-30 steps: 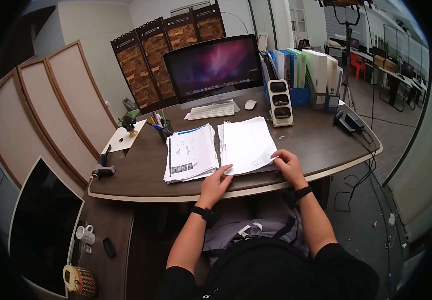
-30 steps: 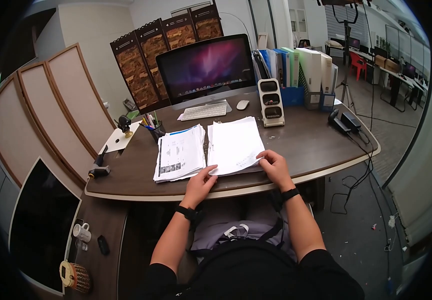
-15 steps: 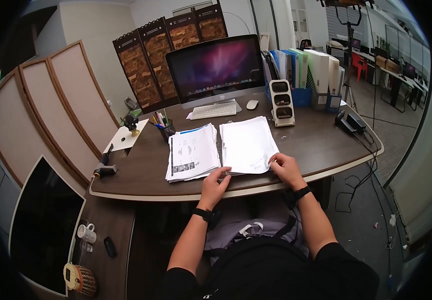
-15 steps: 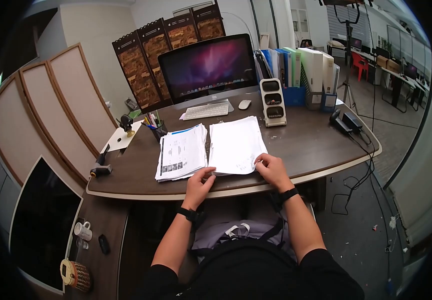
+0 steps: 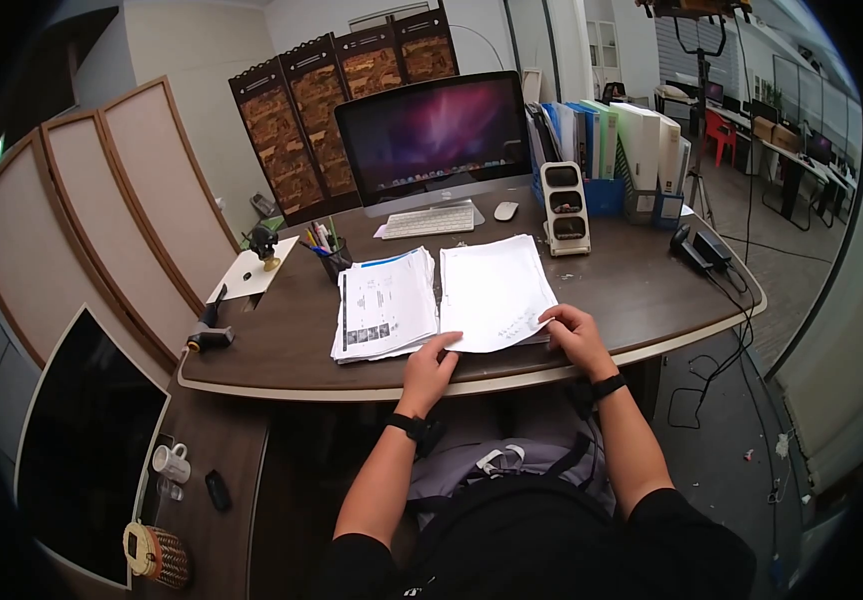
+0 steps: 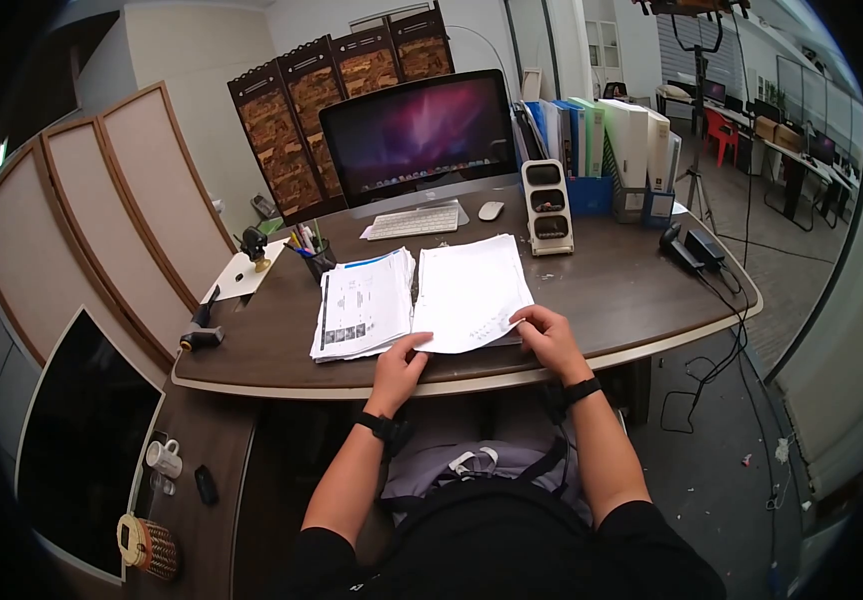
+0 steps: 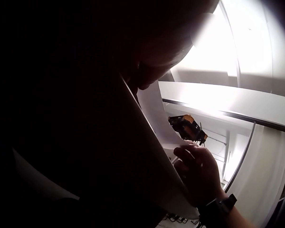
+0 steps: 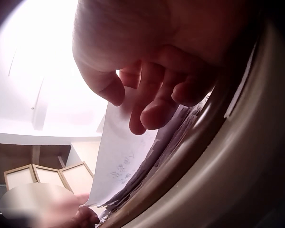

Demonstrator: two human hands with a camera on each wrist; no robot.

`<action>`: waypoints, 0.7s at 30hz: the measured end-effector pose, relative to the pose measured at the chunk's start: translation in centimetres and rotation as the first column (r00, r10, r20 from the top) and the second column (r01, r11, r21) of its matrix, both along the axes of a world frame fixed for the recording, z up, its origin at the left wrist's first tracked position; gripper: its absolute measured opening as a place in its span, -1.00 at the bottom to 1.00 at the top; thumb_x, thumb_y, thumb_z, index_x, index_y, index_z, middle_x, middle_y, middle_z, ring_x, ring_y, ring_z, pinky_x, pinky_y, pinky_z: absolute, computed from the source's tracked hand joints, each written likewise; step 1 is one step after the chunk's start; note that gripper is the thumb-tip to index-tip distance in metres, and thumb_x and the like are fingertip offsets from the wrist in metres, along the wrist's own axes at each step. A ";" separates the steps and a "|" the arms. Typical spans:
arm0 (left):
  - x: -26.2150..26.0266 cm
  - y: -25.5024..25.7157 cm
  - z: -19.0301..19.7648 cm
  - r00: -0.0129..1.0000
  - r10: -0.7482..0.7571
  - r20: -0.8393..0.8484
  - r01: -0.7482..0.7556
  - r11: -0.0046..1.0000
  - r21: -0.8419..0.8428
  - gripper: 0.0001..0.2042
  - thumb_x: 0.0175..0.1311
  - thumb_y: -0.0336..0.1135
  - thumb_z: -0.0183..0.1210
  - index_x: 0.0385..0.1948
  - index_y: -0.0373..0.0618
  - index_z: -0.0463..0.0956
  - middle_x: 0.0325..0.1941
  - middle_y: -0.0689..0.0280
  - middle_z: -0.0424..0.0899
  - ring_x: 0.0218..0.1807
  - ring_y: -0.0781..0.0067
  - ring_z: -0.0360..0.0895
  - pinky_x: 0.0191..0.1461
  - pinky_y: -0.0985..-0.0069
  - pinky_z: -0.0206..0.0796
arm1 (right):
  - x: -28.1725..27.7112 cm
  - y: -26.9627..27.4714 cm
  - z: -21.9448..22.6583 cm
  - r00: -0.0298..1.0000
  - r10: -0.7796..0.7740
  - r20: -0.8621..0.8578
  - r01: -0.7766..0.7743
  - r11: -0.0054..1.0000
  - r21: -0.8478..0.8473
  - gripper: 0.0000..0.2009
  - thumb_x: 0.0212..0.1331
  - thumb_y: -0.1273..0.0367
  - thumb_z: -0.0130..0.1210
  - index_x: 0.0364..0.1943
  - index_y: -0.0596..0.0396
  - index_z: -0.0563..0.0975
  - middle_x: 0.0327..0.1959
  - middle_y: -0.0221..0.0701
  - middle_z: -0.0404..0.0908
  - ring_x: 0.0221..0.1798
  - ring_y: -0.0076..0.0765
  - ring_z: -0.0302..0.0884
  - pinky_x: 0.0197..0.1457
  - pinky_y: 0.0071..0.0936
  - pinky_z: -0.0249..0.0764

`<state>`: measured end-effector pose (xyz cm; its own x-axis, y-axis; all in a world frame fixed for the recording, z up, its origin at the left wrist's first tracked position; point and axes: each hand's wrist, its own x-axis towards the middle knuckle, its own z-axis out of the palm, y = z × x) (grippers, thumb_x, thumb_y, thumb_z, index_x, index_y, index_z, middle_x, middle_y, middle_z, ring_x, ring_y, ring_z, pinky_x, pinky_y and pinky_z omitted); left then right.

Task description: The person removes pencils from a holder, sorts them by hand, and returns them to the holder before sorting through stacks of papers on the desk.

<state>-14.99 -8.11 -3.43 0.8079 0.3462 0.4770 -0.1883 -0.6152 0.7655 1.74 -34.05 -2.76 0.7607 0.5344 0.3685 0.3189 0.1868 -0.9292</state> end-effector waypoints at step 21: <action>-0.7 0.6 0.7 0.996 -0.083 0.036 0.083 0.997 0.001 -0.71 0.17 -0.45 0.35 -0.04 -0.15 0.71 -0.03 0.17 0.76 0.05 0.24 0.70 0.17 0.43 0.48 | -0.5 0.2 0.2 0.957 -0.024 0.287 0.063 0.990 -0.127 -0.83 0.26 0.38 0.36 -0.15 0.15 0.75 -0.34 -0.45 0.74 -0.30 -0.59 0.60 -0.18 -0.56 0.51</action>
<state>-15.67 -7.49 -2.78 0.8162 0.2793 0.5057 -0.2658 -0.5957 0.7580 1.29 -33.86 -2.51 0.6582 0.5621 0.5009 0.5787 0.0479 -0.8142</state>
